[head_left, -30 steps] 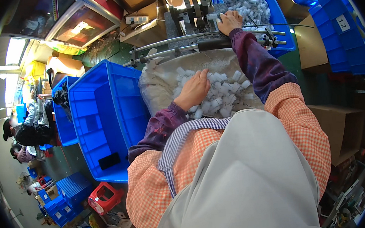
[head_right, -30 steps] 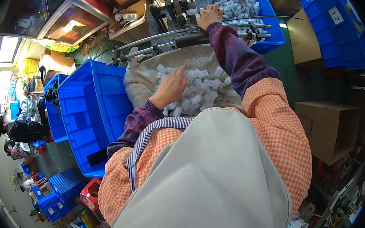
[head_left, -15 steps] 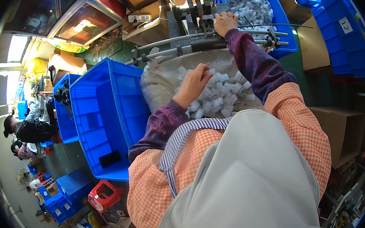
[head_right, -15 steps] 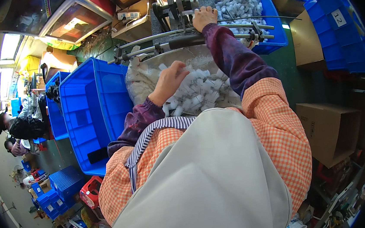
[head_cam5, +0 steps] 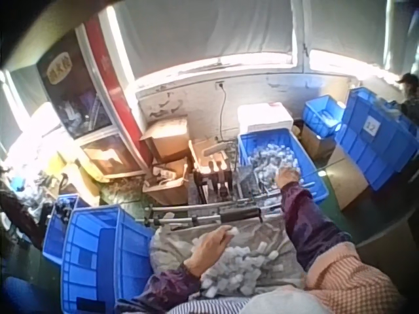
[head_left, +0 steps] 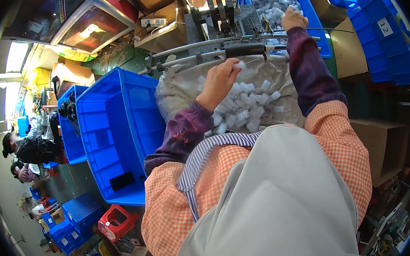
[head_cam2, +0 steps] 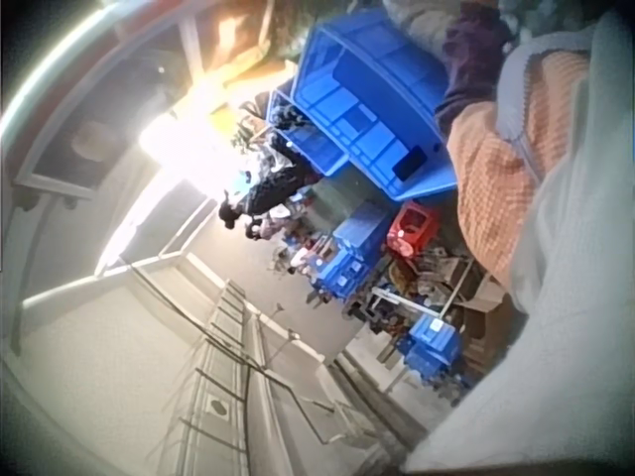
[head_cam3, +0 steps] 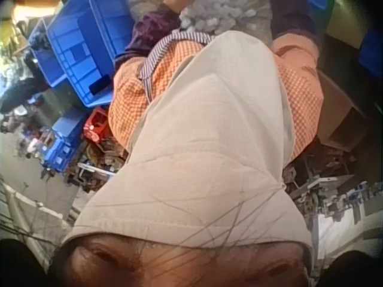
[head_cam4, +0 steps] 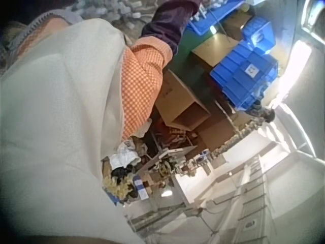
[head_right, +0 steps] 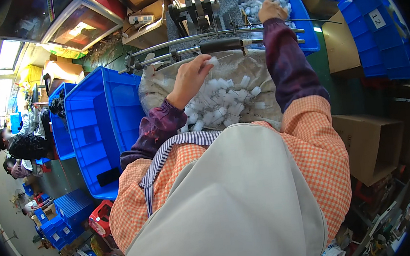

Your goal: The person stands at a workstation and repeatedly picks up small white cotton-like bundles from a large sack. They place each bundle into a processing machine, which appears to compress or shape the material, and then transfer the processed items into a blue bin. The process is repetitive and continuous throughout the clip.

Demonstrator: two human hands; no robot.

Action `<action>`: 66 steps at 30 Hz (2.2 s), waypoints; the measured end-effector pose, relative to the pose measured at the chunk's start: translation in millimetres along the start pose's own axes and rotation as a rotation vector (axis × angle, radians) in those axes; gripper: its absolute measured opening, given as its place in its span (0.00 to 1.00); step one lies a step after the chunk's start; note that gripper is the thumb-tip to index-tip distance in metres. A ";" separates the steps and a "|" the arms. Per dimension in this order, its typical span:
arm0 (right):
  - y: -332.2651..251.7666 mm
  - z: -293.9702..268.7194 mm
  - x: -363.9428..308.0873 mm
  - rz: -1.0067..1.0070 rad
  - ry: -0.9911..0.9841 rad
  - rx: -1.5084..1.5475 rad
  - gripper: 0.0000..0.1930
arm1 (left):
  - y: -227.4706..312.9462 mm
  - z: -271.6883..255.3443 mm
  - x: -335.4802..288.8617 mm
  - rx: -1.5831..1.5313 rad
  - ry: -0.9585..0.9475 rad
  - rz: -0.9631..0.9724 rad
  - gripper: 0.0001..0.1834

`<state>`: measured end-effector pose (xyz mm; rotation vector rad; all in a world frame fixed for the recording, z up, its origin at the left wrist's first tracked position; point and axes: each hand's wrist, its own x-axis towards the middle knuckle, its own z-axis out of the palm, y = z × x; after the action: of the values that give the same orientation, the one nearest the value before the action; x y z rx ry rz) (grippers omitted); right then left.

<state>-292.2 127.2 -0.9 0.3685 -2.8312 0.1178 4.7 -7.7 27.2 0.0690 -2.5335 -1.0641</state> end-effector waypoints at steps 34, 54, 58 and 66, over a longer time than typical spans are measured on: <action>-93.1 58.5 -33.7 -0.548 0.062 0.289 0.07 | -95.8 91.9 18.2 0.841 -0.436 0.076 0.10; -86.1 43.9 -26.2 -0.378 -0.155 0.199 0.14 | -99.1 92.7 19.8 0.865 -0.426 0.124 0.07; -73.3 31.5 -43.4 -0.321 -0.144 0.184 0.18 | -72.8 86.1 13.3 0.946 -0.425 0.385 0.08; -113.0 37.6 -59.2 -0.380 -0.063 0.179 0.15 | -28.6 61.6 -7.4 0.495 -0.469 0.384 0.08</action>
<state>-217.8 28.0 -48.9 0.9542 -2.7587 0.2841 -14.3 15.1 -34.4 -0.5710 -2.9934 -0.3130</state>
